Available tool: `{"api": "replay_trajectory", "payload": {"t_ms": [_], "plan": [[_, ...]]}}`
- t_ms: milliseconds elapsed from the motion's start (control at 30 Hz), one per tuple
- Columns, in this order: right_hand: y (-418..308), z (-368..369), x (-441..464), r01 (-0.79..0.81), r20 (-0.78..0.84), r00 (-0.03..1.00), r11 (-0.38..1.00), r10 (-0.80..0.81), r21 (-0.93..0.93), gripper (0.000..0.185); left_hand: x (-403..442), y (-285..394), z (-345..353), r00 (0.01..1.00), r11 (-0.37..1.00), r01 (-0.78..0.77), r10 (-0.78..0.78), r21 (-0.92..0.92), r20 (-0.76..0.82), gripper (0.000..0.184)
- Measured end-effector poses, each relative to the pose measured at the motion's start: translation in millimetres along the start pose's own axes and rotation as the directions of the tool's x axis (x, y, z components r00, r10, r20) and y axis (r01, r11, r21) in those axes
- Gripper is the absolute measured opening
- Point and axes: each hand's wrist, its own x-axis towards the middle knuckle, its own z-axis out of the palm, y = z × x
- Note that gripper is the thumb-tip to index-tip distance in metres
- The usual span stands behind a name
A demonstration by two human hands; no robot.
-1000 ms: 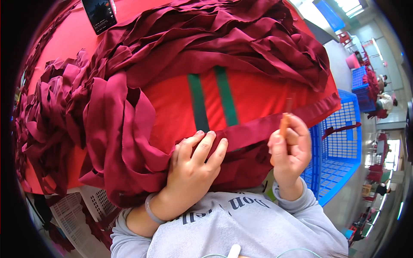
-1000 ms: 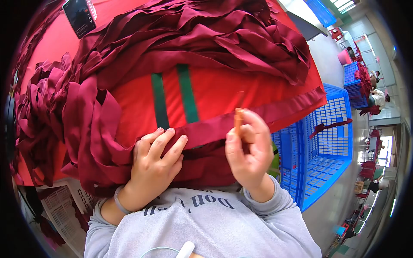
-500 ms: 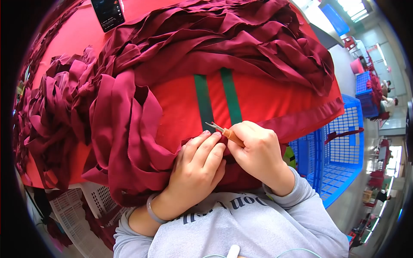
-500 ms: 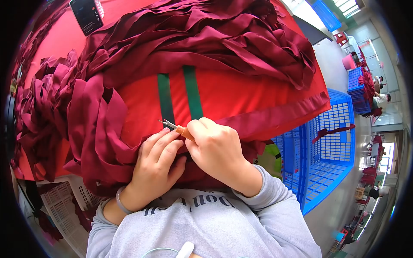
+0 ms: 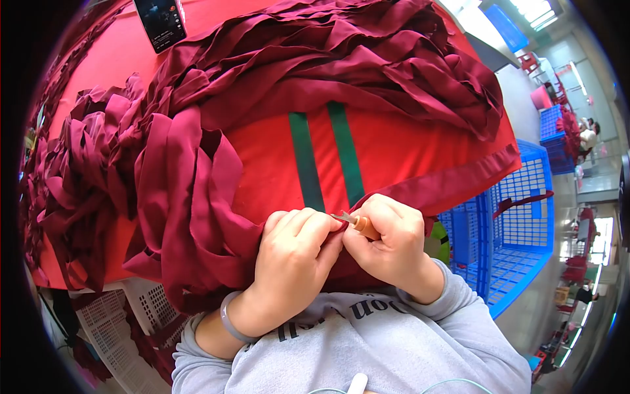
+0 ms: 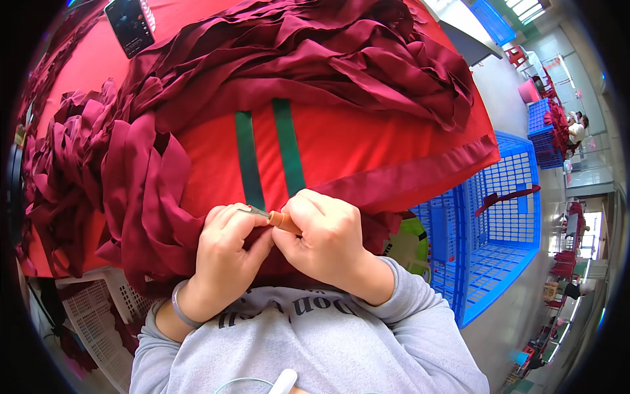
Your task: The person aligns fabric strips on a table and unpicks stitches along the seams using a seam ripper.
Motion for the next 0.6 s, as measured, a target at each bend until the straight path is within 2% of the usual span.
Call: {"api": "replay_trajectory", "payload": {"t_ms": [67,100,167,200,267,333,367,433,533,600], "plan": [[0,3,1,0.016,-0.087,0.996,1.000,-0.014,0.021,0.018,0,0,-2,1.000,1.000,-0.013,0.013,-0.011,-0.019,0.013],[5,5,7,0.102,-0.213,0.971,0.993,-0.114,-0.064,0.017,-1,1,-3,1.000,0.999,-0.010,0.009,-0.034,-0.021,0.013],[18,-5,11,-0.146,-0.284,0.947,0.989,0.149,0.033,0.014,-2,5,-9,1.000,0.997,-0.007,0.004,-0.080,-0.026,0.014],[18,-15,11,-0.251,-0.244,0.928,0.957,0.281,0.147,0.009,-1,6,-13,0.997,0.986,0.071,-0.072,-0.152,0.000,0.012],[7,-28,11,-0.299,-0.058,0.947,0.934,0.315,0.198,0.007,0,6,-18,0.973,0.931,0.230,-0.220,-0.283,0.067,0.010],[-10,-37,5,-0.326,0.131,0.943,0.931,0.307,0.166,0.017,-1,6,-21,0.907,0.720,0.415,-0.372,-0.556,0.196,0.012],[-14,-36,-1,-0.270,0.133,0.959,0.946,0.249,0.179,0.025,-1,5,-22,0.863,0.570,0.490,-0.422,-0.659,0.277,0.015],[-29,-46,-4,-0.350,0.238,0.920,0.927,0.312,0.136,0.033,1,8,-26,0.842,0.431,0.515,-0.415,-0.741,0.344,0.014],[-31,-41,-14,-0.182,0.180,0.973,0.962,0.145,0.206,0.042,1,10,-27,0.806,0.299,0.551,-0.432,-0.779,0.405,0.014],[-30,-41,-18,-0.127,0.207,0.974,0.979,0.093,0.157,0.047,-1,6,-28,0.795,0.255,0.568,-0.416,-0.783,0.441,0.015]]}}
